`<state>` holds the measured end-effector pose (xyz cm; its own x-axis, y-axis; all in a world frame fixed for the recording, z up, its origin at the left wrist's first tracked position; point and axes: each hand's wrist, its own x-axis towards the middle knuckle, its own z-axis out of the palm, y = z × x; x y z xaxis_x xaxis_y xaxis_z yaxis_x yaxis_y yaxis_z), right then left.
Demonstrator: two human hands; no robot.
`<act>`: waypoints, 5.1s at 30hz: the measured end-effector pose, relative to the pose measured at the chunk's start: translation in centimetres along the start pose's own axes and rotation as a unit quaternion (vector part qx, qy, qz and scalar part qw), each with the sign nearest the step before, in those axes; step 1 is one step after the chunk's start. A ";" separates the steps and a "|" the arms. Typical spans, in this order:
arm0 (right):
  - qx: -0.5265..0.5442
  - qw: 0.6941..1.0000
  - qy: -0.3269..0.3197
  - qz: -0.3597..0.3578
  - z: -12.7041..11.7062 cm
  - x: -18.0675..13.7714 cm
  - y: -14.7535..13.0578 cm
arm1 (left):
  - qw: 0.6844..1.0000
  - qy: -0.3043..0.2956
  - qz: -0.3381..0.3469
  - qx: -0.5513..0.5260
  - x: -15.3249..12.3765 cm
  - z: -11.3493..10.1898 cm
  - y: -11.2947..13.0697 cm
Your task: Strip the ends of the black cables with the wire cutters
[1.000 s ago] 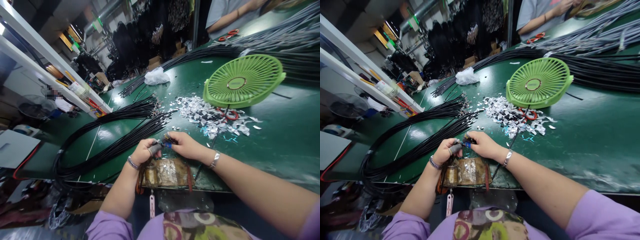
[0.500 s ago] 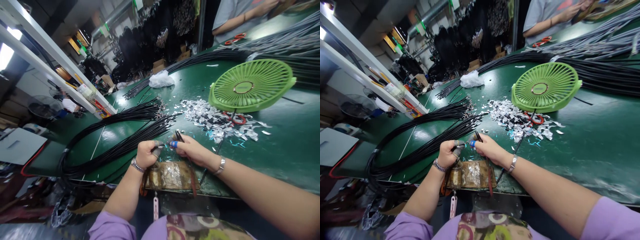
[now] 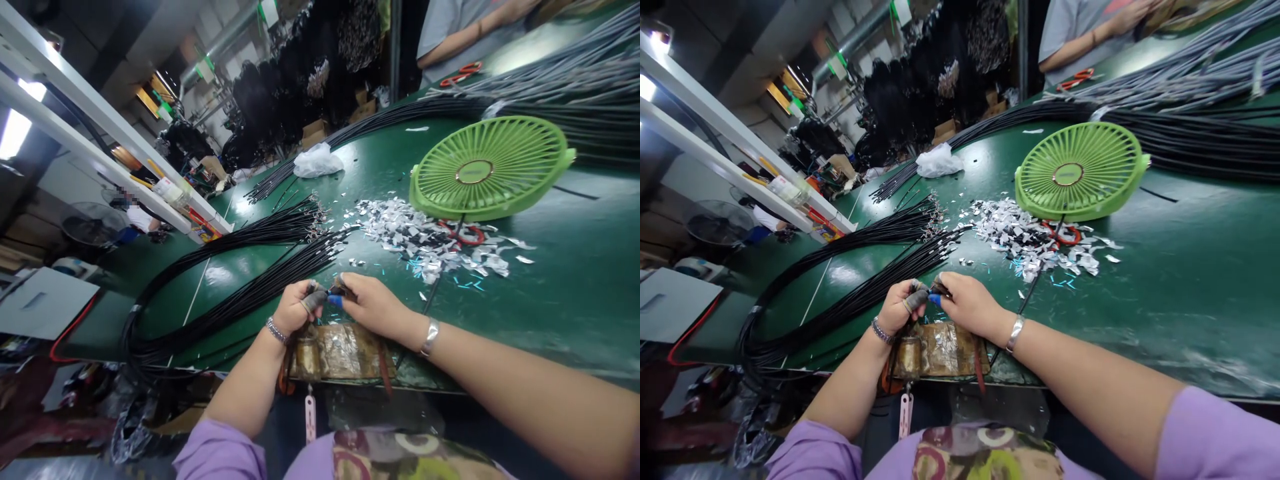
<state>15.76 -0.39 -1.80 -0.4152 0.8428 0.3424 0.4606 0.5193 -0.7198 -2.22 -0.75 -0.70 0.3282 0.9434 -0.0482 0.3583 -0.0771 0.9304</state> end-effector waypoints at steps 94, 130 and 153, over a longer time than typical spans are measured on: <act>0.175 0.976 -0.088 0.093 -0.1 0.8 1.6 | 0.997 -0.027 -0.065 0.022 0.6 -0.1 -0.1; 0.199 0.976 0.017 0.085 -0.1 0.6 1.3 | 0.996 0.054 -0.056 -0.031 -0.2 0.5 0.7; 0.070 0.994 0.080 0.007 -0.8 0.5 1.8 | 1.000 0.018 -0.019 -0.007 -0.3 0.6 0.7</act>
<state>17.01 1.11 -2.44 -0.2748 0.8676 0.4145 0.3478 0.4916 -0.7984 -1.54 -1.28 -0.25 0.2830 0.9565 -0.0711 0.3571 -0.0363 0.9334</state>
